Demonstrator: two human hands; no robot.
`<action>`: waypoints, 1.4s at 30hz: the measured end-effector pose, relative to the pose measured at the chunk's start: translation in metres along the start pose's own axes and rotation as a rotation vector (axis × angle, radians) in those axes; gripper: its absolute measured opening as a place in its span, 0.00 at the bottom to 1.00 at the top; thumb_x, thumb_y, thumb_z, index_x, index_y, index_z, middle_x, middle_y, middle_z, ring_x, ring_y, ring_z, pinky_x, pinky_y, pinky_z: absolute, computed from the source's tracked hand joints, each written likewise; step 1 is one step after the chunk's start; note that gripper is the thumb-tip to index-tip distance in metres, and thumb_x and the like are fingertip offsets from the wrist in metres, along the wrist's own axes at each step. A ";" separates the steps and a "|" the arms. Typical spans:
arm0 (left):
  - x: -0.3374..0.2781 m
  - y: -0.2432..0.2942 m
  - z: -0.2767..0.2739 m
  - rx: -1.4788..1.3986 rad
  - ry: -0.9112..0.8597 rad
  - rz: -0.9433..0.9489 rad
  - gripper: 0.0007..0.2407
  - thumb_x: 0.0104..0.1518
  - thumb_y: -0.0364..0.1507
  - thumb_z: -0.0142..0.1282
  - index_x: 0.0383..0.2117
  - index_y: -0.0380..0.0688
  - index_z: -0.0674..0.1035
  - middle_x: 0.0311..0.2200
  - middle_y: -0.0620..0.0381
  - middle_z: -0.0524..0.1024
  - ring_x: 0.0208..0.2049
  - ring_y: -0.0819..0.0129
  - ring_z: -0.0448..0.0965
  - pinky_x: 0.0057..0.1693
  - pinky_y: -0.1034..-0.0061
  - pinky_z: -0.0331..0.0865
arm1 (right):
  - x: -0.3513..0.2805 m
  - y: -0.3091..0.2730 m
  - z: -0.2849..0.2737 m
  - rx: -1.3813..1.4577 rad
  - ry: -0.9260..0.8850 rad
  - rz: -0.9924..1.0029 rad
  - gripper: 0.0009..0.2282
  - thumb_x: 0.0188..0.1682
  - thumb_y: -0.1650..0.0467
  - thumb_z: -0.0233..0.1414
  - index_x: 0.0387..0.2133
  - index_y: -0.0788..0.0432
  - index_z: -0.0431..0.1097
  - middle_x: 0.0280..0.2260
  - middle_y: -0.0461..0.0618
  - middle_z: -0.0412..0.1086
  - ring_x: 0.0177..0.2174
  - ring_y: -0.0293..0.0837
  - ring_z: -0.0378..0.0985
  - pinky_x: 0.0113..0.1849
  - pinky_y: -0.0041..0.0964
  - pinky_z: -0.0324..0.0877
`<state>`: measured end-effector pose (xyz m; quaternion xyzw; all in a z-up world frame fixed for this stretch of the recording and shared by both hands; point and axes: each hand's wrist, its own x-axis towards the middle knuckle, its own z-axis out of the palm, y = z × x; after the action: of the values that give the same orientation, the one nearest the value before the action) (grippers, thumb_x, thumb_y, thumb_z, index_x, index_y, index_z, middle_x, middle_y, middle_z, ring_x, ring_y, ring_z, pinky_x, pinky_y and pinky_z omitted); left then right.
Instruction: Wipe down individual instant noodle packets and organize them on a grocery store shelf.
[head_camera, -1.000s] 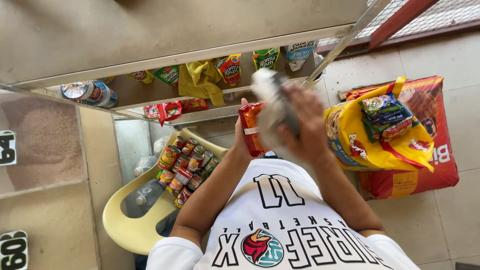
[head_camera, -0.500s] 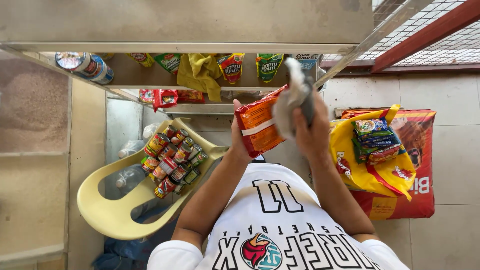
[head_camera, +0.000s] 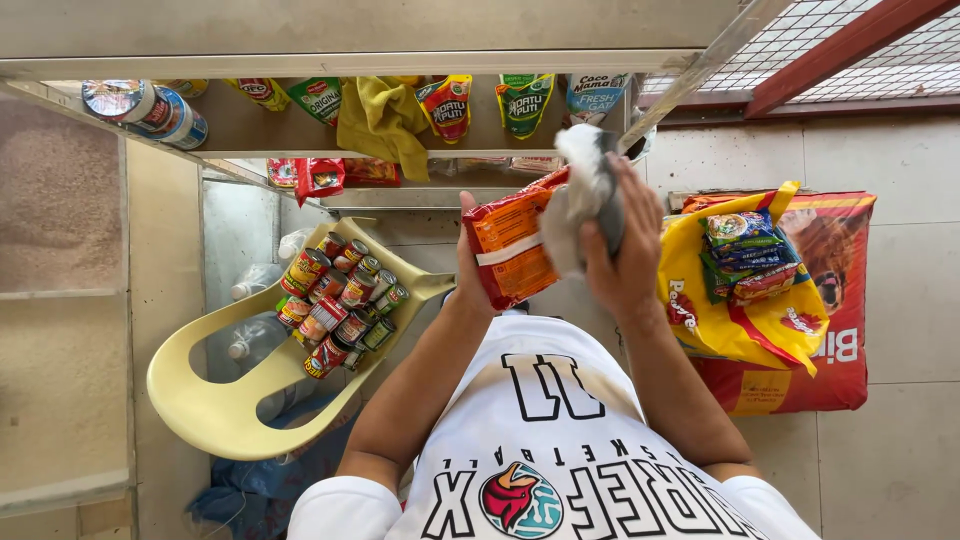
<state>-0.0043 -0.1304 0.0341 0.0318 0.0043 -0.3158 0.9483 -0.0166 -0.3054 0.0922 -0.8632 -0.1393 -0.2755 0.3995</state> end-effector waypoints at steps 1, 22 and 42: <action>0.001 -0.003 -0.006 -0.023 0.014 0.011 0.44 0.52 0.69 0.40 0.59 0.39 0.76 0.55 0.40 0.76 0.53 0.47 0.80 0.62 0.56 0.68 | -0.002 -0.005 -0.002 0.015 -0.016 -0.083 0.30 0.58 0.52 0.41 0.60 0.66 0.65 0.61 0.61 0.65 0.61 0.62 0.64 0.60 0.54 0.52; -0.019 0.065 -0.095 -0.009 0.101 -0.085 0.40 0.51 0.67 0.43 0.53 0.44 0.80 0.52 0.41 0.79 0.45 0.45 0.83 0.50 0.49 0.73 | -0.001 -0.114 0.059 -0.136 -0.189 -0.263 0.29 0.54 0.51 0.45 0.60 0.59 0.67 0.64 0.54 0.63 0.64 0.56 0.61 0.64 0.58 0.45; -0.034 0.095 0.012 0.040 0.236 -0.129 0.35 0.52 0.63 0.53 0.52 0.46 0.80 0.47 0.48 0.80 0.44 0.54 0.82 0.54 0.62 0.72 | -0.012 -0.083 0.095 -0.267 -0.072 -0.180 0.30 0.54 0.48 0.41 0.61 0.55 0.67 0.63 0.54 0.63 0.65 0.57 0.59 0.64 0.57 0.45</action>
<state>0.0254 -0.0354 0.0527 0.0874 0.1117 -0.3704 0.9180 -0.0293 -0.1796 0.0858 -0.9019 -0.1926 -0.2953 0.2495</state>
